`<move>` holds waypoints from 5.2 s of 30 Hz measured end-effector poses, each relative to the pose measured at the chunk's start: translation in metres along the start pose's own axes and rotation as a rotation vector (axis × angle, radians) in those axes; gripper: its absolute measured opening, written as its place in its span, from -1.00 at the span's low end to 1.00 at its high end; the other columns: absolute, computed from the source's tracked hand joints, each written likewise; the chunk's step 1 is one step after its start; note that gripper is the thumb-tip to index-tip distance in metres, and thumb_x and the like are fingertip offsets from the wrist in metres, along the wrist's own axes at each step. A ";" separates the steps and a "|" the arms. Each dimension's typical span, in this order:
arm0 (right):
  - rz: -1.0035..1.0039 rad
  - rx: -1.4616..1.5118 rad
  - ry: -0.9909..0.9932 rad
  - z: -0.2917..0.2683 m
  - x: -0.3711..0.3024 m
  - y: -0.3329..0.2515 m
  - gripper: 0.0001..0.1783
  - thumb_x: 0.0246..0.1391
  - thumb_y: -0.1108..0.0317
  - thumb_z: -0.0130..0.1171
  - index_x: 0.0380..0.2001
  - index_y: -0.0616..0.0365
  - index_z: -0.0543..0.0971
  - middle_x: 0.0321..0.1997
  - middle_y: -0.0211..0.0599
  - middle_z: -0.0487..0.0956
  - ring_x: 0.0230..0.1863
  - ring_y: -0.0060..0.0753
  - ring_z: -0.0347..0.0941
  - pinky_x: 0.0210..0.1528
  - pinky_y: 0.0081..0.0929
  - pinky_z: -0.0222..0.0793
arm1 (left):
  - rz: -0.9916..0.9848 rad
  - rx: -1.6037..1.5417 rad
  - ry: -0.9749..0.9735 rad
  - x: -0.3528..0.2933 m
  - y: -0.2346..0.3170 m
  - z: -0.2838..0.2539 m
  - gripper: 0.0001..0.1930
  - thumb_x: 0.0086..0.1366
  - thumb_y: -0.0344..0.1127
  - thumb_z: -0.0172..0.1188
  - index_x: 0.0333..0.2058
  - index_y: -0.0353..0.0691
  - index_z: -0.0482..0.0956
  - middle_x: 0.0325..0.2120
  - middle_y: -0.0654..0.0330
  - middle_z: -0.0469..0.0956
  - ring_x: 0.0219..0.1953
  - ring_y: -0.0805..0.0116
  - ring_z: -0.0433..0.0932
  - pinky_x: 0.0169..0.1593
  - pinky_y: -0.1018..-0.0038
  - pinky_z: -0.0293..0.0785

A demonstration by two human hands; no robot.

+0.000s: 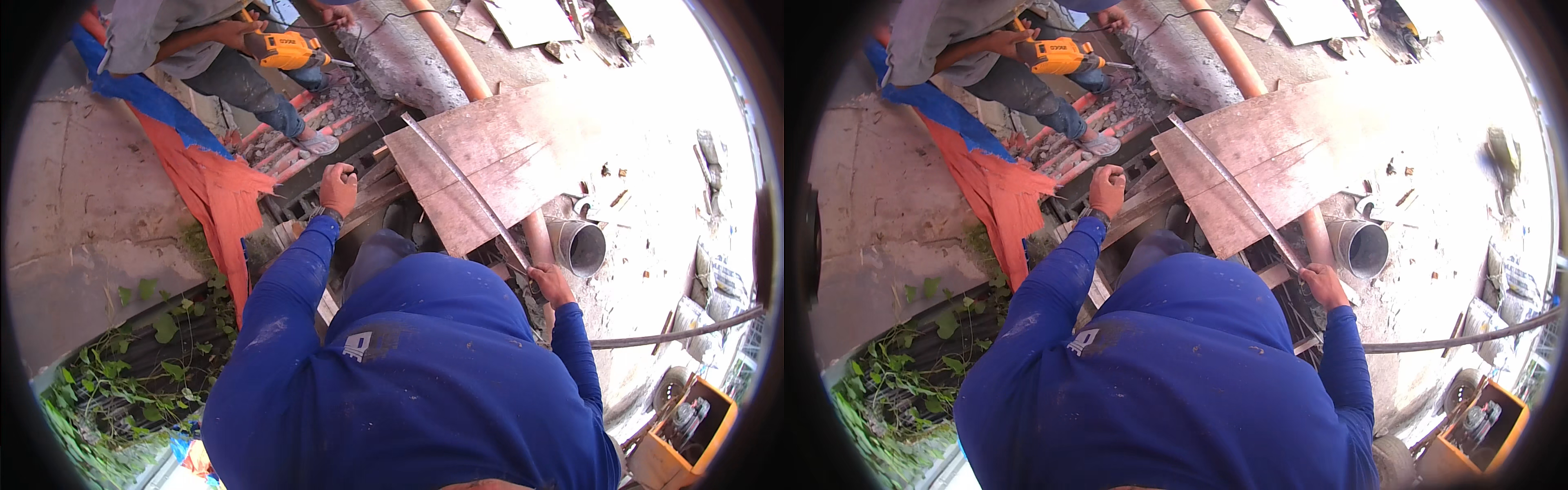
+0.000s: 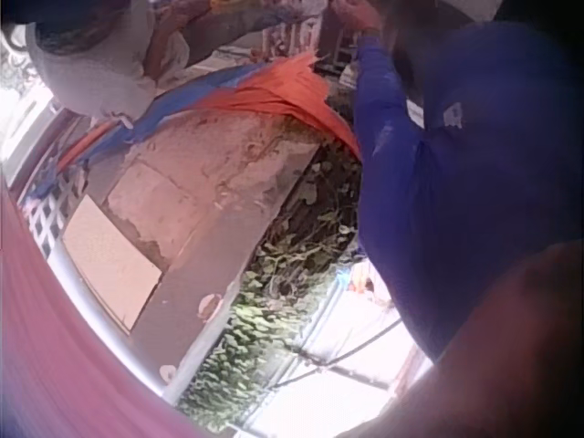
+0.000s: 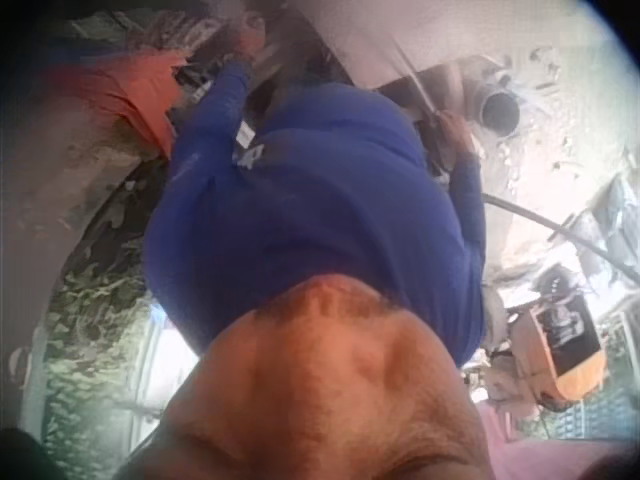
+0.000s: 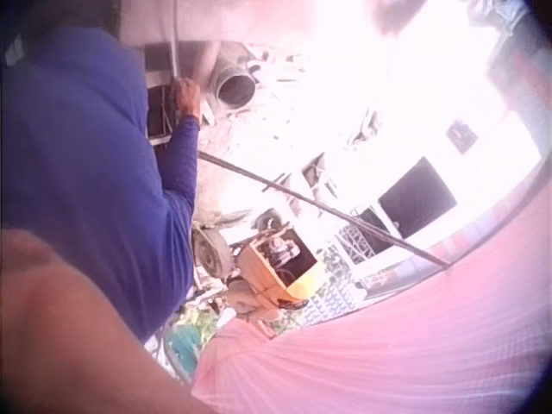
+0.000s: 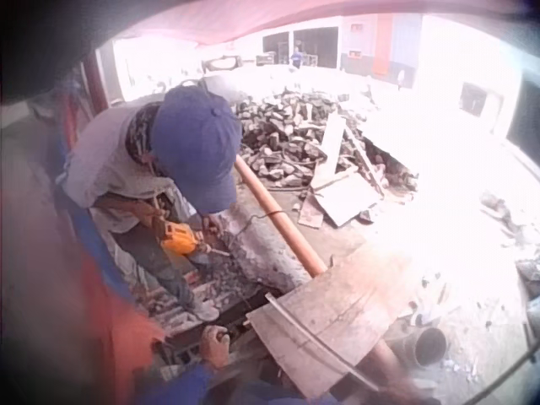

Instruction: The person hammers nails into wooden planks to secure them to a frame. They measure and position additional planks, then use a hammer to fasten them. A coworker uses a power drill nearby on the same structure.

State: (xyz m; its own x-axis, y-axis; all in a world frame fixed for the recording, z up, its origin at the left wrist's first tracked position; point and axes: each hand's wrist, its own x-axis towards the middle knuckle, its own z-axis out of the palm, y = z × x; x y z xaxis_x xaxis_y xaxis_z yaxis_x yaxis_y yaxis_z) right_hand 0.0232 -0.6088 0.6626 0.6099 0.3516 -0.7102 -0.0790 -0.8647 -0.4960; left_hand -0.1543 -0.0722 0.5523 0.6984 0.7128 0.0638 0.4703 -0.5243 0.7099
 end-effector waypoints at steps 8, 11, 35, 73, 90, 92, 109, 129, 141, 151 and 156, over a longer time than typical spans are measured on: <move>-0.226 -0.281 -0.205 -0.042 0.019 -0.079 -0.60 0.17 0.16 0.20 -0.41 0.40 0.60 -0.59 0.00 0.51 -0.53 -0.18 0.47 -0.32 -0.18 0.38 | -0.383 -0.150 -0.291 -0.147 -0.037 -0.038 -0.81 0.29 -0.34 0.30 -0.15 -0.25 0.63 -0.29 0.06 0.67 -0.25 0.24 0.64 -0.12 0.32 0.56; -0.340 -0.462 -0.190 -0.032 0.019 -0.147 -0.61 0.16 0.16 0.18 -0.41 0.38 0.61 -0.55 0.12 0.54 -0.48 0.06 0.53 -0.29 -0.10 0.41 | -0.440 -0.290 -0.364 -0.170 -0.032 -0.046 -0.77 0.37 -0.33 0.27 -0.06 -0.28 0.63 -0.28 0.17 0.67 -0.26 0.34 0.62 -0.11 0.35 0.55; -0.574 -1.175 -0.176 0.421 0.329 -0.415 -0.69 0.10 0.23 0.07 -0.25 0.08 0.74 -0.05 0.01 0.70 0.02 0.15 0.62 0.12 -0.02 0.54 | -0.706 -0.079 -0.604 -0.244 -0.203 0.009 -0.74 0.29 -0.13 0.23 -0.18 -0.17 0.63 -0.25 0.00 0.69 -0.17 -0.06 0.68 -0.10 0.08 0.60; -1.132 -1.471 -0.595 0.607 0.535 -0.294 -0.73 0.20 0.30 0.09 -0.32 0.05 0.78 -0.08 -0.37 0.72 -0.03 -0.19 0.68 0.02 -0.29 0.64 | -0.834 -0.173 -0.470 -0.223 -0.251 -0.002 -0.82 0.21 -0.28 0.30 -0.23 -0.14 0.61 -0.41 0.16 0.67 -0.40 0.09 0.67 -0.33 0.20 0.57; -0.958 -1.428 -0.640 0.614 0.548 -0.289 -0.70 0.23 0.26 0.04 -0.23 0.05 0.76 -0.03 -0.29 0.71 0.00 -0.12 0.66 0.08 -0.23 0.60 | -0.820 -0.177 -0.473 -0.221 -0.253 -0.003 -0.83 0.22 -0.27 0.29 -0.24 -0.15 0.60 -0.39 0.15 0.67 -0.40 0.09 0.68 -0.34 0.22 0.58; -1.105 -1.522 -0.695 0.612 0.543 -0.298 -0.70 0.23 0.25 0.04 -0.22 0.05 0.75 -0.04 -0.25 0.71 0.00 -0.09 0.66 0.09 -0.20 0.59 | -0.825 -0.181 -0.467 -0.222 -0.253 -0.002 -0.84 0.22 -0.27 0.29 -0.24 -0.15 0.60 -0.39 0.14 0.67 -0.40 0.08 0.67 -0.35 0.21 0.57; -0.889 -1.236 -0.605 0.619 0.574 -0.263 -0.69 0.16 0.21 0.07 -0.21 0.09 0.72 -0.07 -0.04 0.70 0.01 0.07 0.63 0.12 -0.07 0.54 | -0.830 -0.207 -0.454 -0.221 -0.254 -0.003 -0.83 0.20 -0.29 0.31 -0.25 -0.15 0.60 -0.43 0.17 0.66 -0.43 0.11 0.66 -0.37 0.23 0.56; -0.841 -1.242 -0.580 0.618 0.557 -0.270 -0.69 0.16 0.23 0.06 -0.22 0.11 0.73 -0.07 -0.01 0.71 0.02 0.05 0.64 0.12 -0.07 0.55 | -0.790 -0.175 -0.466 -0.228 -0.247 0.001 -0.83 0.20 -0.27 0.30 -0.25 -0.13 0.58 -0.43 0.17 0.64 -0.43 0.08 0.66 -0.37 0.20 0.56; -0.755 -1.174 -0.533 0.616 0.546 -0.281 -0.68 0.14 0.24 0.05 -0.22 0.10 0.73 -0.08 0.01 0.70 0.04 0.08 0.63 0.15 -0.06 0.51 | -0.777 -0.157 -0.467 -0.226 -0.246 0.001 -0.85 0.19 -0.30 0.30 -0.28 -0.13 0.60 -0.44 0.18 0.64 -0.43 0.12 0.66 -0.37 0.23 0.57; -0.868 -1.255 -0.577 0.616 0.549 -0.280 -0.69 0.16 0.22 0.06 -0.24 0.09 0.73 -0.08 -0.04 0.71 0.02 0.07 0.64 0.14 -0.07 0.53 | -0.793 -0.173 -0.440 -0.222 -0.246 -0.001 -0.85 0.19 -0.29 0.31 -0.27 -0.14 0.61 -0.44 0.17 0.65 -0.43 0.11 0.66 -0.37 0.23 0.57; -0.809 -1.207 -0.533 0.617 0.552 -0.276 -0.70 0.16 0.21 0.08 -0.26 0.08 0.73 -0.10 -0.05 0.72 0.02 0.04 0.64 0.12 -0.09 0.55 | -0.792 -0.185 -0.435 -0.221 -0.248 -0.002 -0.85 0.19 -0.30 0.31 -0.27 -0.14 0.61 -0.44 0.17 0.65 -0.43 0.11 0.66 -0.37 0.23 0.56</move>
State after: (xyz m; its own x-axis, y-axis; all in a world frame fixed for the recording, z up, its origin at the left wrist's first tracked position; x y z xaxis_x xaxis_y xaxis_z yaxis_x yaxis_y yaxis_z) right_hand -0.1048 0.0452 0.0989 -0.1881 0.7082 -0.6805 0.9439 -0.0610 -0.3245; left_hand -0.4260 -0.0991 0.3637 0.3681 0.5740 -0.7314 0.8302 0.1513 0.5366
